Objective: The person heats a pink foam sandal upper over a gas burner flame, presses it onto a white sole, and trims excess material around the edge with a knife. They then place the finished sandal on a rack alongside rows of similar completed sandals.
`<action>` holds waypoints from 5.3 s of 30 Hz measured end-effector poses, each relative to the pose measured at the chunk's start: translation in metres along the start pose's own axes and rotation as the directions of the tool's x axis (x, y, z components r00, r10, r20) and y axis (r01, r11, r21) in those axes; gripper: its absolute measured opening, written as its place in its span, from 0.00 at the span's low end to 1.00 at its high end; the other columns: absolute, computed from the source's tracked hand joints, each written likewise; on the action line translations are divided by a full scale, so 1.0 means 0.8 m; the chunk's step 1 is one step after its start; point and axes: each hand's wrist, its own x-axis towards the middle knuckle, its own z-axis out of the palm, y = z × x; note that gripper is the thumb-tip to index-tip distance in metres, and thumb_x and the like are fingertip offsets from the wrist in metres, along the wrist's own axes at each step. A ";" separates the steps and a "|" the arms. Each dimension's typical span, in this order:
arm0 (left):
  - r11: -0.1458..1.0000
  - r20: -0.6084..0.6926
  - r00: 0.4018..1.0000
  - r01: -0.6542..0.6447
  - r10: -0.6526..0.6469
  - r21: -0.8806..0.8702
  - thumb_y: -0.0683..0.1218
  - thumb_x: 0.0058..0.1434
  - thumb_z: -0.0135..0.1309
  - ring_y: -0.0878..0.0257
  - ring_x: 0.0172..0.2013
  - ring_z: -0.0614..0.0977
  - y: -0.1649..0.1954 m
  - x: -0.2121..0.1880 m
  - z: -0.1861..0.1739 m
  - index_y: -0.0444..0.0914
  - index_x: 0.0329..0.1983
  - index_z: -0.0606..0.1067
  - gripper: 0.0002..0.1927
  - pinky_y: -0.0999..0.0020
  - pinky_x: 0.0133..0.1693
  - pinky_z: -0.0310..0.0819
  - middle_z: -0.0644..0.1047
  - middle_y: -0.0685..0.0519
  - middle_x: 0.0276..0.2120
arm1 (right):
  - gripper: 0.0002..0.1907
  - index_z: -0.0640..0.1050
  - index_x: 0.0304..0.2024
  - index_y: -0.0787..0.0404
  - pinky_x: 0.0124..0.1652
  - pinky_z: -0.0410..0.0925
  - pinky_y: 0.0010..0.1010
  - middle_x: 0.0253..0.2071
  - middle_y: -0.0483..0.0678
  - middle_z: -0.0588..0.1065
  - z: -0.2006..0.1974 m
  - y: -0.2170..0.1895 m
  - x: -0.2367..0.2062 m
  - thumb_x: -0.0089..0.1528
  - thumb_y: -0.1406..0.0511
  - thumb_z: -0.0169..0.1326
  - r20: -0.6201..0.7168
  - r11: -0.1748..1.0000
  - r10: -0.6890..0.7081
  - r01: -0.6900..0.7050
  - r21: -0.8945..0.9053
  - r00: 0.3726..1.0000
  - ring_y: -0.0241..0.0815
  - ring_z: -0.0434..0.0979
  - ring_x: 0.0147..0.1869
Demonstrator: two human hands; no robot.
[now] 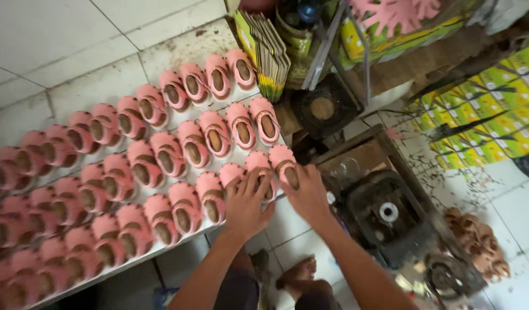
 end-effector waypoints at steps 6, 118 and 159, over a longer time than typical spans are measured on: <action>0.715 0.232 0.851 0.522 -0.471 -0.464 0.50 0.60 0.60 0.42 0.48 0.77 0.021 -0.052 -0.042 0.40 0.69 0.67 0.33 0.52 0.48 0.74 0.74 0.35 0.53 | 0.19 0.74 0.39 0.67 0.50 0.67 0.43 0.41 0.57 0.69 -0.078 -0.040 0.004 0.58 0.61 0.67 0.045 0.984 0.161 -0.164 0.068 0.986 0.57 0.71 0.48; 0.530 0.257 0.966 0.209 0.017 -0.822 0.42 0.70 0.48 0.54 0.55 0.74 0.084 0.006 -0.269 0.30 0.47 0.75 0.10 0.65 0.52 0.71 0.66 0.43 0.60 | 0.06 0.81 0.33 0.61 0.64 0.60 0.44 0.61 0.55 0.68 -0.257 -0.289 -0.050 0.60 0.65 0.64 0.112 0.915 0.088 -0.125 0.384 0.990 0.54 0.66 0.68; 0.925 0.603 0.724 0.375 -0.335 0.064 0.74 0.55 0.53 0.38 0.39 0.83 -0.003 0.068 0.004 0.35 0.43 0.81 0.38 0.45 0.42 0.76 0.81 0.36 0.36 | 0.19 0.78 0.58 0.66 0.55 0.73 0.29 0.53 0.49 0.80 -0.266 -0.175 -0.132 0.65 0.67 0.57 0.332 0.247 0.513 -0.506 0.826 0.792 0.36 0.79 0.55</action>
